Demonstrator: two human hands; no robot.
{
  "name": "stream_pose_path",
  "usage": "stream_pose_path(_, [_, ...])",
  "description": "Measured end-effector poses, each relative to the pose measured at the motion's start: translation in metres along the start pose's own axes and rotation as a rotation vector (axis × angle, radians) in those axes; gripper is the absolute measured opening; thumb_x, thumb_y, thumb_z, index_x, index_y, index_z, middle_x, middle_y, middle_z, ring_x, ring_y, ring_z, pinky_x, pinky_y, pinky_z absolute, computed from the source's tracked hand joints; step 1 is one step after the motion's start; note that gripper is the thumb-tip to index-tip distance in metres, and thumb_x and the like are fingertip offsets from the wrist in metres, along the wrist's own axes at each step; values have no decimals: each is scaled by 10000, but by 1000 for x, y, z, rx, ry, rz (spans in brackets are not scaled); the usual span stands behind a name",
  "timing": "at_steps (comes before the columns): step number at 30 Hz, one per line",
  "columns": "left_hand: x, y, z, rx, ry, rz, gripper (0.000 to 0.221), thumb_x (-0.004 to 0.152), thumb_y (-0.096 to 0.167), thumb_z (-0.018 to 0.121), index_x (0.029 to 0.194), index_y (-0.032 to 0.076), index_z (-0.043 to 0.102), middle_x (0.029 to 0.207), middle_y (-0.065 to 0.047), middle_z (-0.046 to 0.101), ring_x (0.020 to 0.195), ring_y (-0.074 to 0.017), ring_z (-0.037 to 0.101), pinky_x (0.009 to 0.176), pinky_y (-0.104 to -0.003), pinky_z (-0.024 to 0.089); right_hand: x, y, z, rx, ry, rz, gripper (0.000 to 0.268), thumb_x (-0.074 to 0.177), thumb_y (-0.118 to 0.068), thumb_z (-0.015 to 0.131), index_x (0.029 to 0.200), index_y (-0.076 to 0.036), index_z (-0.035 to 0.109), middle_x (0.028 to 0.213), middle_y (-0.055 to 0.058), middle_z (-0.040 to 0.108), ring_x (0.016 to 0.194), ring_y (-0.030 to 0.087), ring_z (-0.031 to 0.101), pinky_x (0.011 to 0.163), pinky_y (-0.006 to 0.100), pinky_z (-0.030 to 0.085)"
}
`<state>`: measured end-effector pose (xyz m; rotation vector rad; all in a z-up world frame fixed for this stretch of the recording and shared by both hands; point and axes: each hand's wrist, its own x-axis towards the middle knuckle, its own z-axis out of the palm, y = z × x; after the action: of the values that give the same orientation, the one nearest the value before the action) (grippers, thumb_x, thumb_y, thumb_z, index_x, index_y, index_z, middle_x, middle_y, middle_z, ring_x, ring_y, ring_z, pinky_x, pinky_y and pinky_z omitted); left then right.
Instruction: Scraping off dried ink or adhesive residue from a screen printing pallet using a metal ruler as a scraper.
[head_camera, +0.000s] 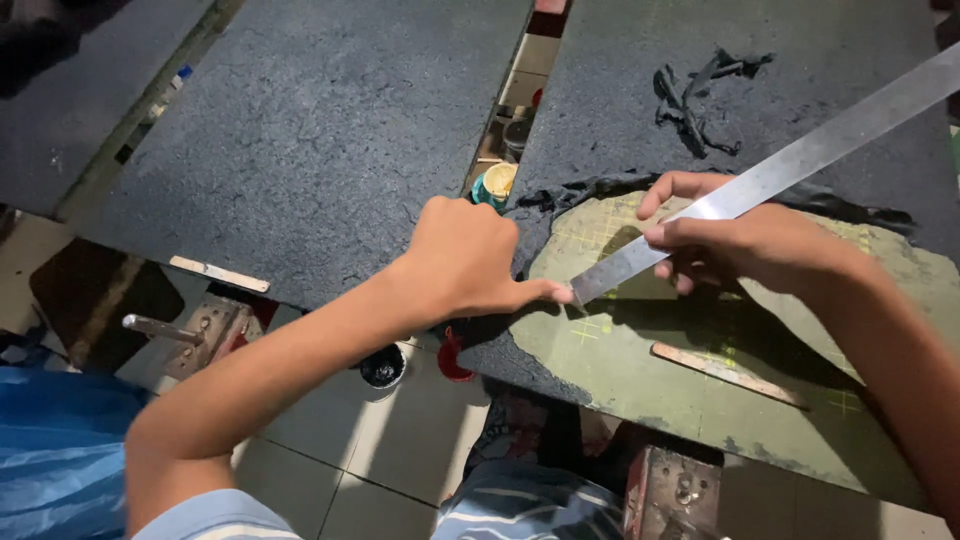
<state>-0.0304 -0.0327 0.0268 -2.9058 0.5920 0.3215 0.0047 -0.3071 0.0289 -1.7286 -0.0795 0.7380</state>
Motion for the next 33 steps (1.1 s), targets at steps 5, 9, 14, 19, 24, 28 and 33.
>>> stream_pose_path(5, [-3,5,-3,-32,-70,27,923,756,1021,392,527,126,392,484,23,464,447,-199,459,503,-351,370,-18,-23,2,-175,31,-65,163,895,-142,750,959,3,713,613,265,726,491,320,669,398,374,463])
stream_pose_path(9, [5,5,18,-127,-22,53,883,846,943,430,557,110,385,496,10,460,462,-217,457,481,-373,350,-37,-43,12,-542,165,-161,158,848,-106,793,934,11,857,614,199,786,477,261,712,414,352,555])
stream_pose_path(14, [1,1,20,-234,-56,107,659,1046,664,512,643,151,419,523,8,469,471,-206,411,466,-361,319,-46,-25,-8,-572,79,-294,334,777,-44,790,1082,-150,876,914,85,910,812,192,853,667,344,698])
stream_pose_path(19, [-3,-5,22,-353,-43,120,532,1082,504,501,683,155,452,598,-10,540,547,-251,478,512,-404,351,-46,-28,-12,-526,-191,-321,787,642,-617,701,1308,-198,721,1404,4,738,1391,264,651,1178,579,540])
stream_pose_path(24, [-4,-15,40,-446,72,186,518,1085,441,486,679,140,374,557,-30,449,532,-253,384,544,-421,302,-39,-25,-25,-449,-414,-114,773,759,-593,614,1448,-244,654,1448,-6,779,1408,205,685,1205,516,458])
stream_pose_path(28, [-4,-24,42,-512,147,265,523,1073,372,540,659,129,334,535,-26,355,524,-217,310,540,-398,275,-32,-18,-38,-488,-546,-181,800,824,-603,562,1522,-215,509,1646,-47,502,1542,186,449,1236,498,369])
stream_pose_path(33, [-5,-32,29,-734,81,406,532,1071,289,592,668,157,271,599,32,241,568,-114,218,592,-316,218,-33,-17,-39,-525,-369,-6,627,920,-95,460,1482,-338,595,1675,-194,500,1563,85,441,1222,410,440])
